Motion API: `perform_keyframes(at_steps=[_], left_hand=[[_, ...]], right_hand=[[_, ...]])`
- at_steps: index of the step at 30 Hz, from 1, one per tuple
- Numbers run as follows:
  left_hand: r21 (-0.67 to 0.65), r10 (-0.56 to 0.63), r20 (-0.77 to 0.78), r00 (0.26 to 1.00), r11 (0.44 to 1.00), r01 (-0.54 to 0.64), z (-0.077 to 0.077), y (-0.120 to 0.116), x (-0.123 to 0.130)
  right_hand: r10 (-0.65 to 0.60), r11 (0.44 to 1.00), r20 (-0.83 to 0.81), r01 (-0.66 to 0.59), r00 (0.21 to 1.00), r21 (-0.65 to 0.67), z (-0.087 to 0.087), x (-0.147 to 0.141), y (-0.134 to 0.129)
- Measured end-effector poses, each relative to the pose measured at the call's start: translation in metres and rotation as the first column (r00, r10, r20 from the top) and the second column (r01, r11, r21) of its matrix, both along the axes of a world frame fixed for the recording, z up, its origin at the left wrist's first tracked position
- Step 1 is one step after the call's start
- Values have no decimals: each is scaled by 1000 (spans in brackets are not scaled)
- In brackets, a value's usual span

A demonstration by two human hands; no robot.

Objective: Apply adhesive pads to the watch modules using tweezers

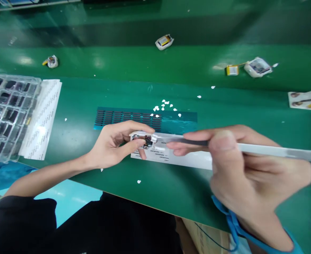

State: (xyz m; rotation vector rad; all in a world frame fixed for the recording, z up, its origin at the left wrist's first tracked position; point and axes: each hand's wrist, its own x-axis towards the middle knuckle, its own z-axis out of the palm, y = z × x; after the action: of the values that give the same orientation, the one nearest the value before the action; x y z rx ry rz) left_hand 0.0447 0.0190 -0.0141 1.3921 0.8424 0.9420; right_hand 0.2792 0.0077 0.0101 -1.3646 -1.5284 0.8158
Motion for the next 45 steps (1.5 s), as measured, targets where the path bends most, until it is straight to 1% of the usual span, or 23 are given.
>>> perform_keyframes(at_steps=[2, 5, 8, 11, 16, 21, 25, 29, 31, 33, 35, 36, 37, 38, 39, 40, 41, 42, 43, 44, 45], left_hand=[[-84, -42, 87, 995, 995, 49, 2, 0, -1], [-134, -97, 140, 985, 984, 116, 0, -1, -1], [-169, -125, 123, 984, 975, 145, -2, -4, -2], [-202, -129, 93, 987, 969, 145, -1, -5, -1], [-207, -127, 65, 990, 969, 138, 3, -5, -1], [-216, -117, 52, 992, 968, 126, 3, -7, -1], [-231, -109, 50, 993, 966, 117, 3, -8, 0], [-256, -81, 77, 994, 962, 99, 1, -10, 3], [-266, -56, 107, 993, 960, 82, -2, -11, 4], [-264, -54, 102, 993, 961, 79, -4, -10, 4], [-213, -58, 46, 997, 975, 67, -6, -7, 3], [-151, -43, 4, 999, 987, 44, -6, -5, 2], [-58, -9, -44, 999, 998, 7, -7, -3, 0], [65, 48, -96, 994, 997, -42, -8, 0, -1], [208, 122, -146, 982, 974, -90, -9, 2, -3], [353, 198, -185, 963, 928, -123, -11, 5, -4], [478, 258, -215, 942, 869, -129, -12, 9, -6], [571, 295, -246, 923, 814, -108, -14, 12, -7], [630, 308, -282, 908, 774, -67, -16, 15, -8], [658, 299, -328, 896, 753, -11, -18, 18, -9], [660, 275, -384, 881, 750, 53, -20, 21, -10]], right_hand=[[-8, 999, -50, 10, 999, 46, 1, -12, 0], [39, 998, -100, -33, 994, 56, -3, -25, 3], [67, 998, -157, -65, 985, 17, -6, -28, 6], [91, 996, -187, -87, 978, 28, -9, -25, 8], [50, 997, -105, -44, 993, 60, -14, -21, 10], [36, 997, -59, -31, 998, 74, -18, -19, 11], [49, 994, -25, -46, 998, 96, -20, -18, 10], [45, 994, 21, -47, 999, 99, -23, -20, 7], [59, 991, 59, -66, 997, 120, -23, -19, 6], [55, 986, 95, -69, 994, 152, -20, -14, 8], [10, 982, 83, -25, 997, 185, -15, -8, 14], [-4, 979, 87, -14, 996, 204, -12, -5, 19], [-17, 971, 102, -8, 995, 239, -9, -2, 26], [-1, 960, 182, -50, 983, 277, -7, 0, 34], [44, 951, 292, -129, 956, 280, -6, 2, 42], [87, 950, 369, -188, 925, 248, -7, 4, 50], [152, 944, 385, -250, 910, 217, -8, 5, 58], [184, 942, 378, -273, 907, 195, -11, 7, 64], [218, 940, 371, -296, 903, 167, -14, 8, 70], [246, 941, 358, -310, 901, 135, -17, 9, 75], [262, 944, 341, -313, 903, 104, -20, 11, 78]])
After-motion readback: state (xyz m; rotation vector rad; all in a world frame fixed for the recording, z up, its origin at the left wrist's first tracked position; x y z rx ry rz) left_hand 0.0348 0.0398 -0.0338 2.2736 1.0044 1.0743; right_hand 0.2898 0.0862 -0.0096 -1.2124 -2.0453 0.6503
